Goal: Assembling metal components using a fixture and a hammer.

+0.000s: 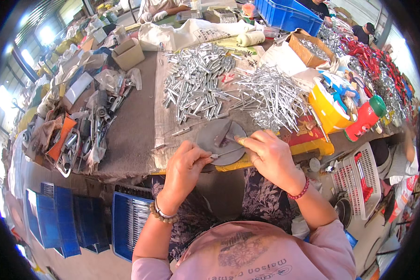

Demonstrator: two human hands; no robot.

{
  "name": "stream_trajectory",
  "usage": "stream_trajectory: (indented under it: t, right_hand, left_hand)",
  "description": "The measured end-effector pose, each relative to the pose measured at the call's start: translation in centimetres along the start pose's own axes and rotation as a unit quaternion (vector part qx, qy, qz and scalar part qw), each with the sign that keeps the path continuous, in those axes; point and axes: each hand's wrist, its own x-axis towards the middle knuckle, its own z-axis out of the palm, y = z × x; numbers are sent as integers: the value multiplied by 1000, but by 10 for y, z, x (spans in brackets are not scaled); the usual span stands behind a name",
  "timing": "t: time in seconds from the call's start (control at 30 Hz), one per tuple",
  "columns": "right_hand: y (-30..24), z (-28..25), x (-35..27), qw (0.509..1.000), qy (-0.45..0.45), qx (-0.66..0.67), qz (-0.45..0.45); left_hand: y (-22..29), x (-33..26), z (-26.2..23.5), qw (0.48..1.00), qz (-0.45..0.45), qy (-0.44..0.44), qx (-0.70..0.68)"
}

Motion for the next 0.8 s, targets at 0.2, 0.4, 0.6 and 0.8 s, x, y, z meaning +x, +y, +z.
stream_trajectory:
  t: [0.2,0.4,0.6,0.8]
  right_hand:
    - [-19,9,-14,991,10,-105,-84]
    - [-33,18,-33,971,-127,147,136]
    - [-34,32,-43,888,-191,336,249]
    - [-48,38,-51,869,-181,367,278]
  left_hand:
    - [-1,-3,-1,999,-23,-5,-33]
    - [9,-15,6,998,-8,56,23]
    - [33,-49,26,954,-222,78,-186]
    - [37,-48,26,858,-321,63,-396]
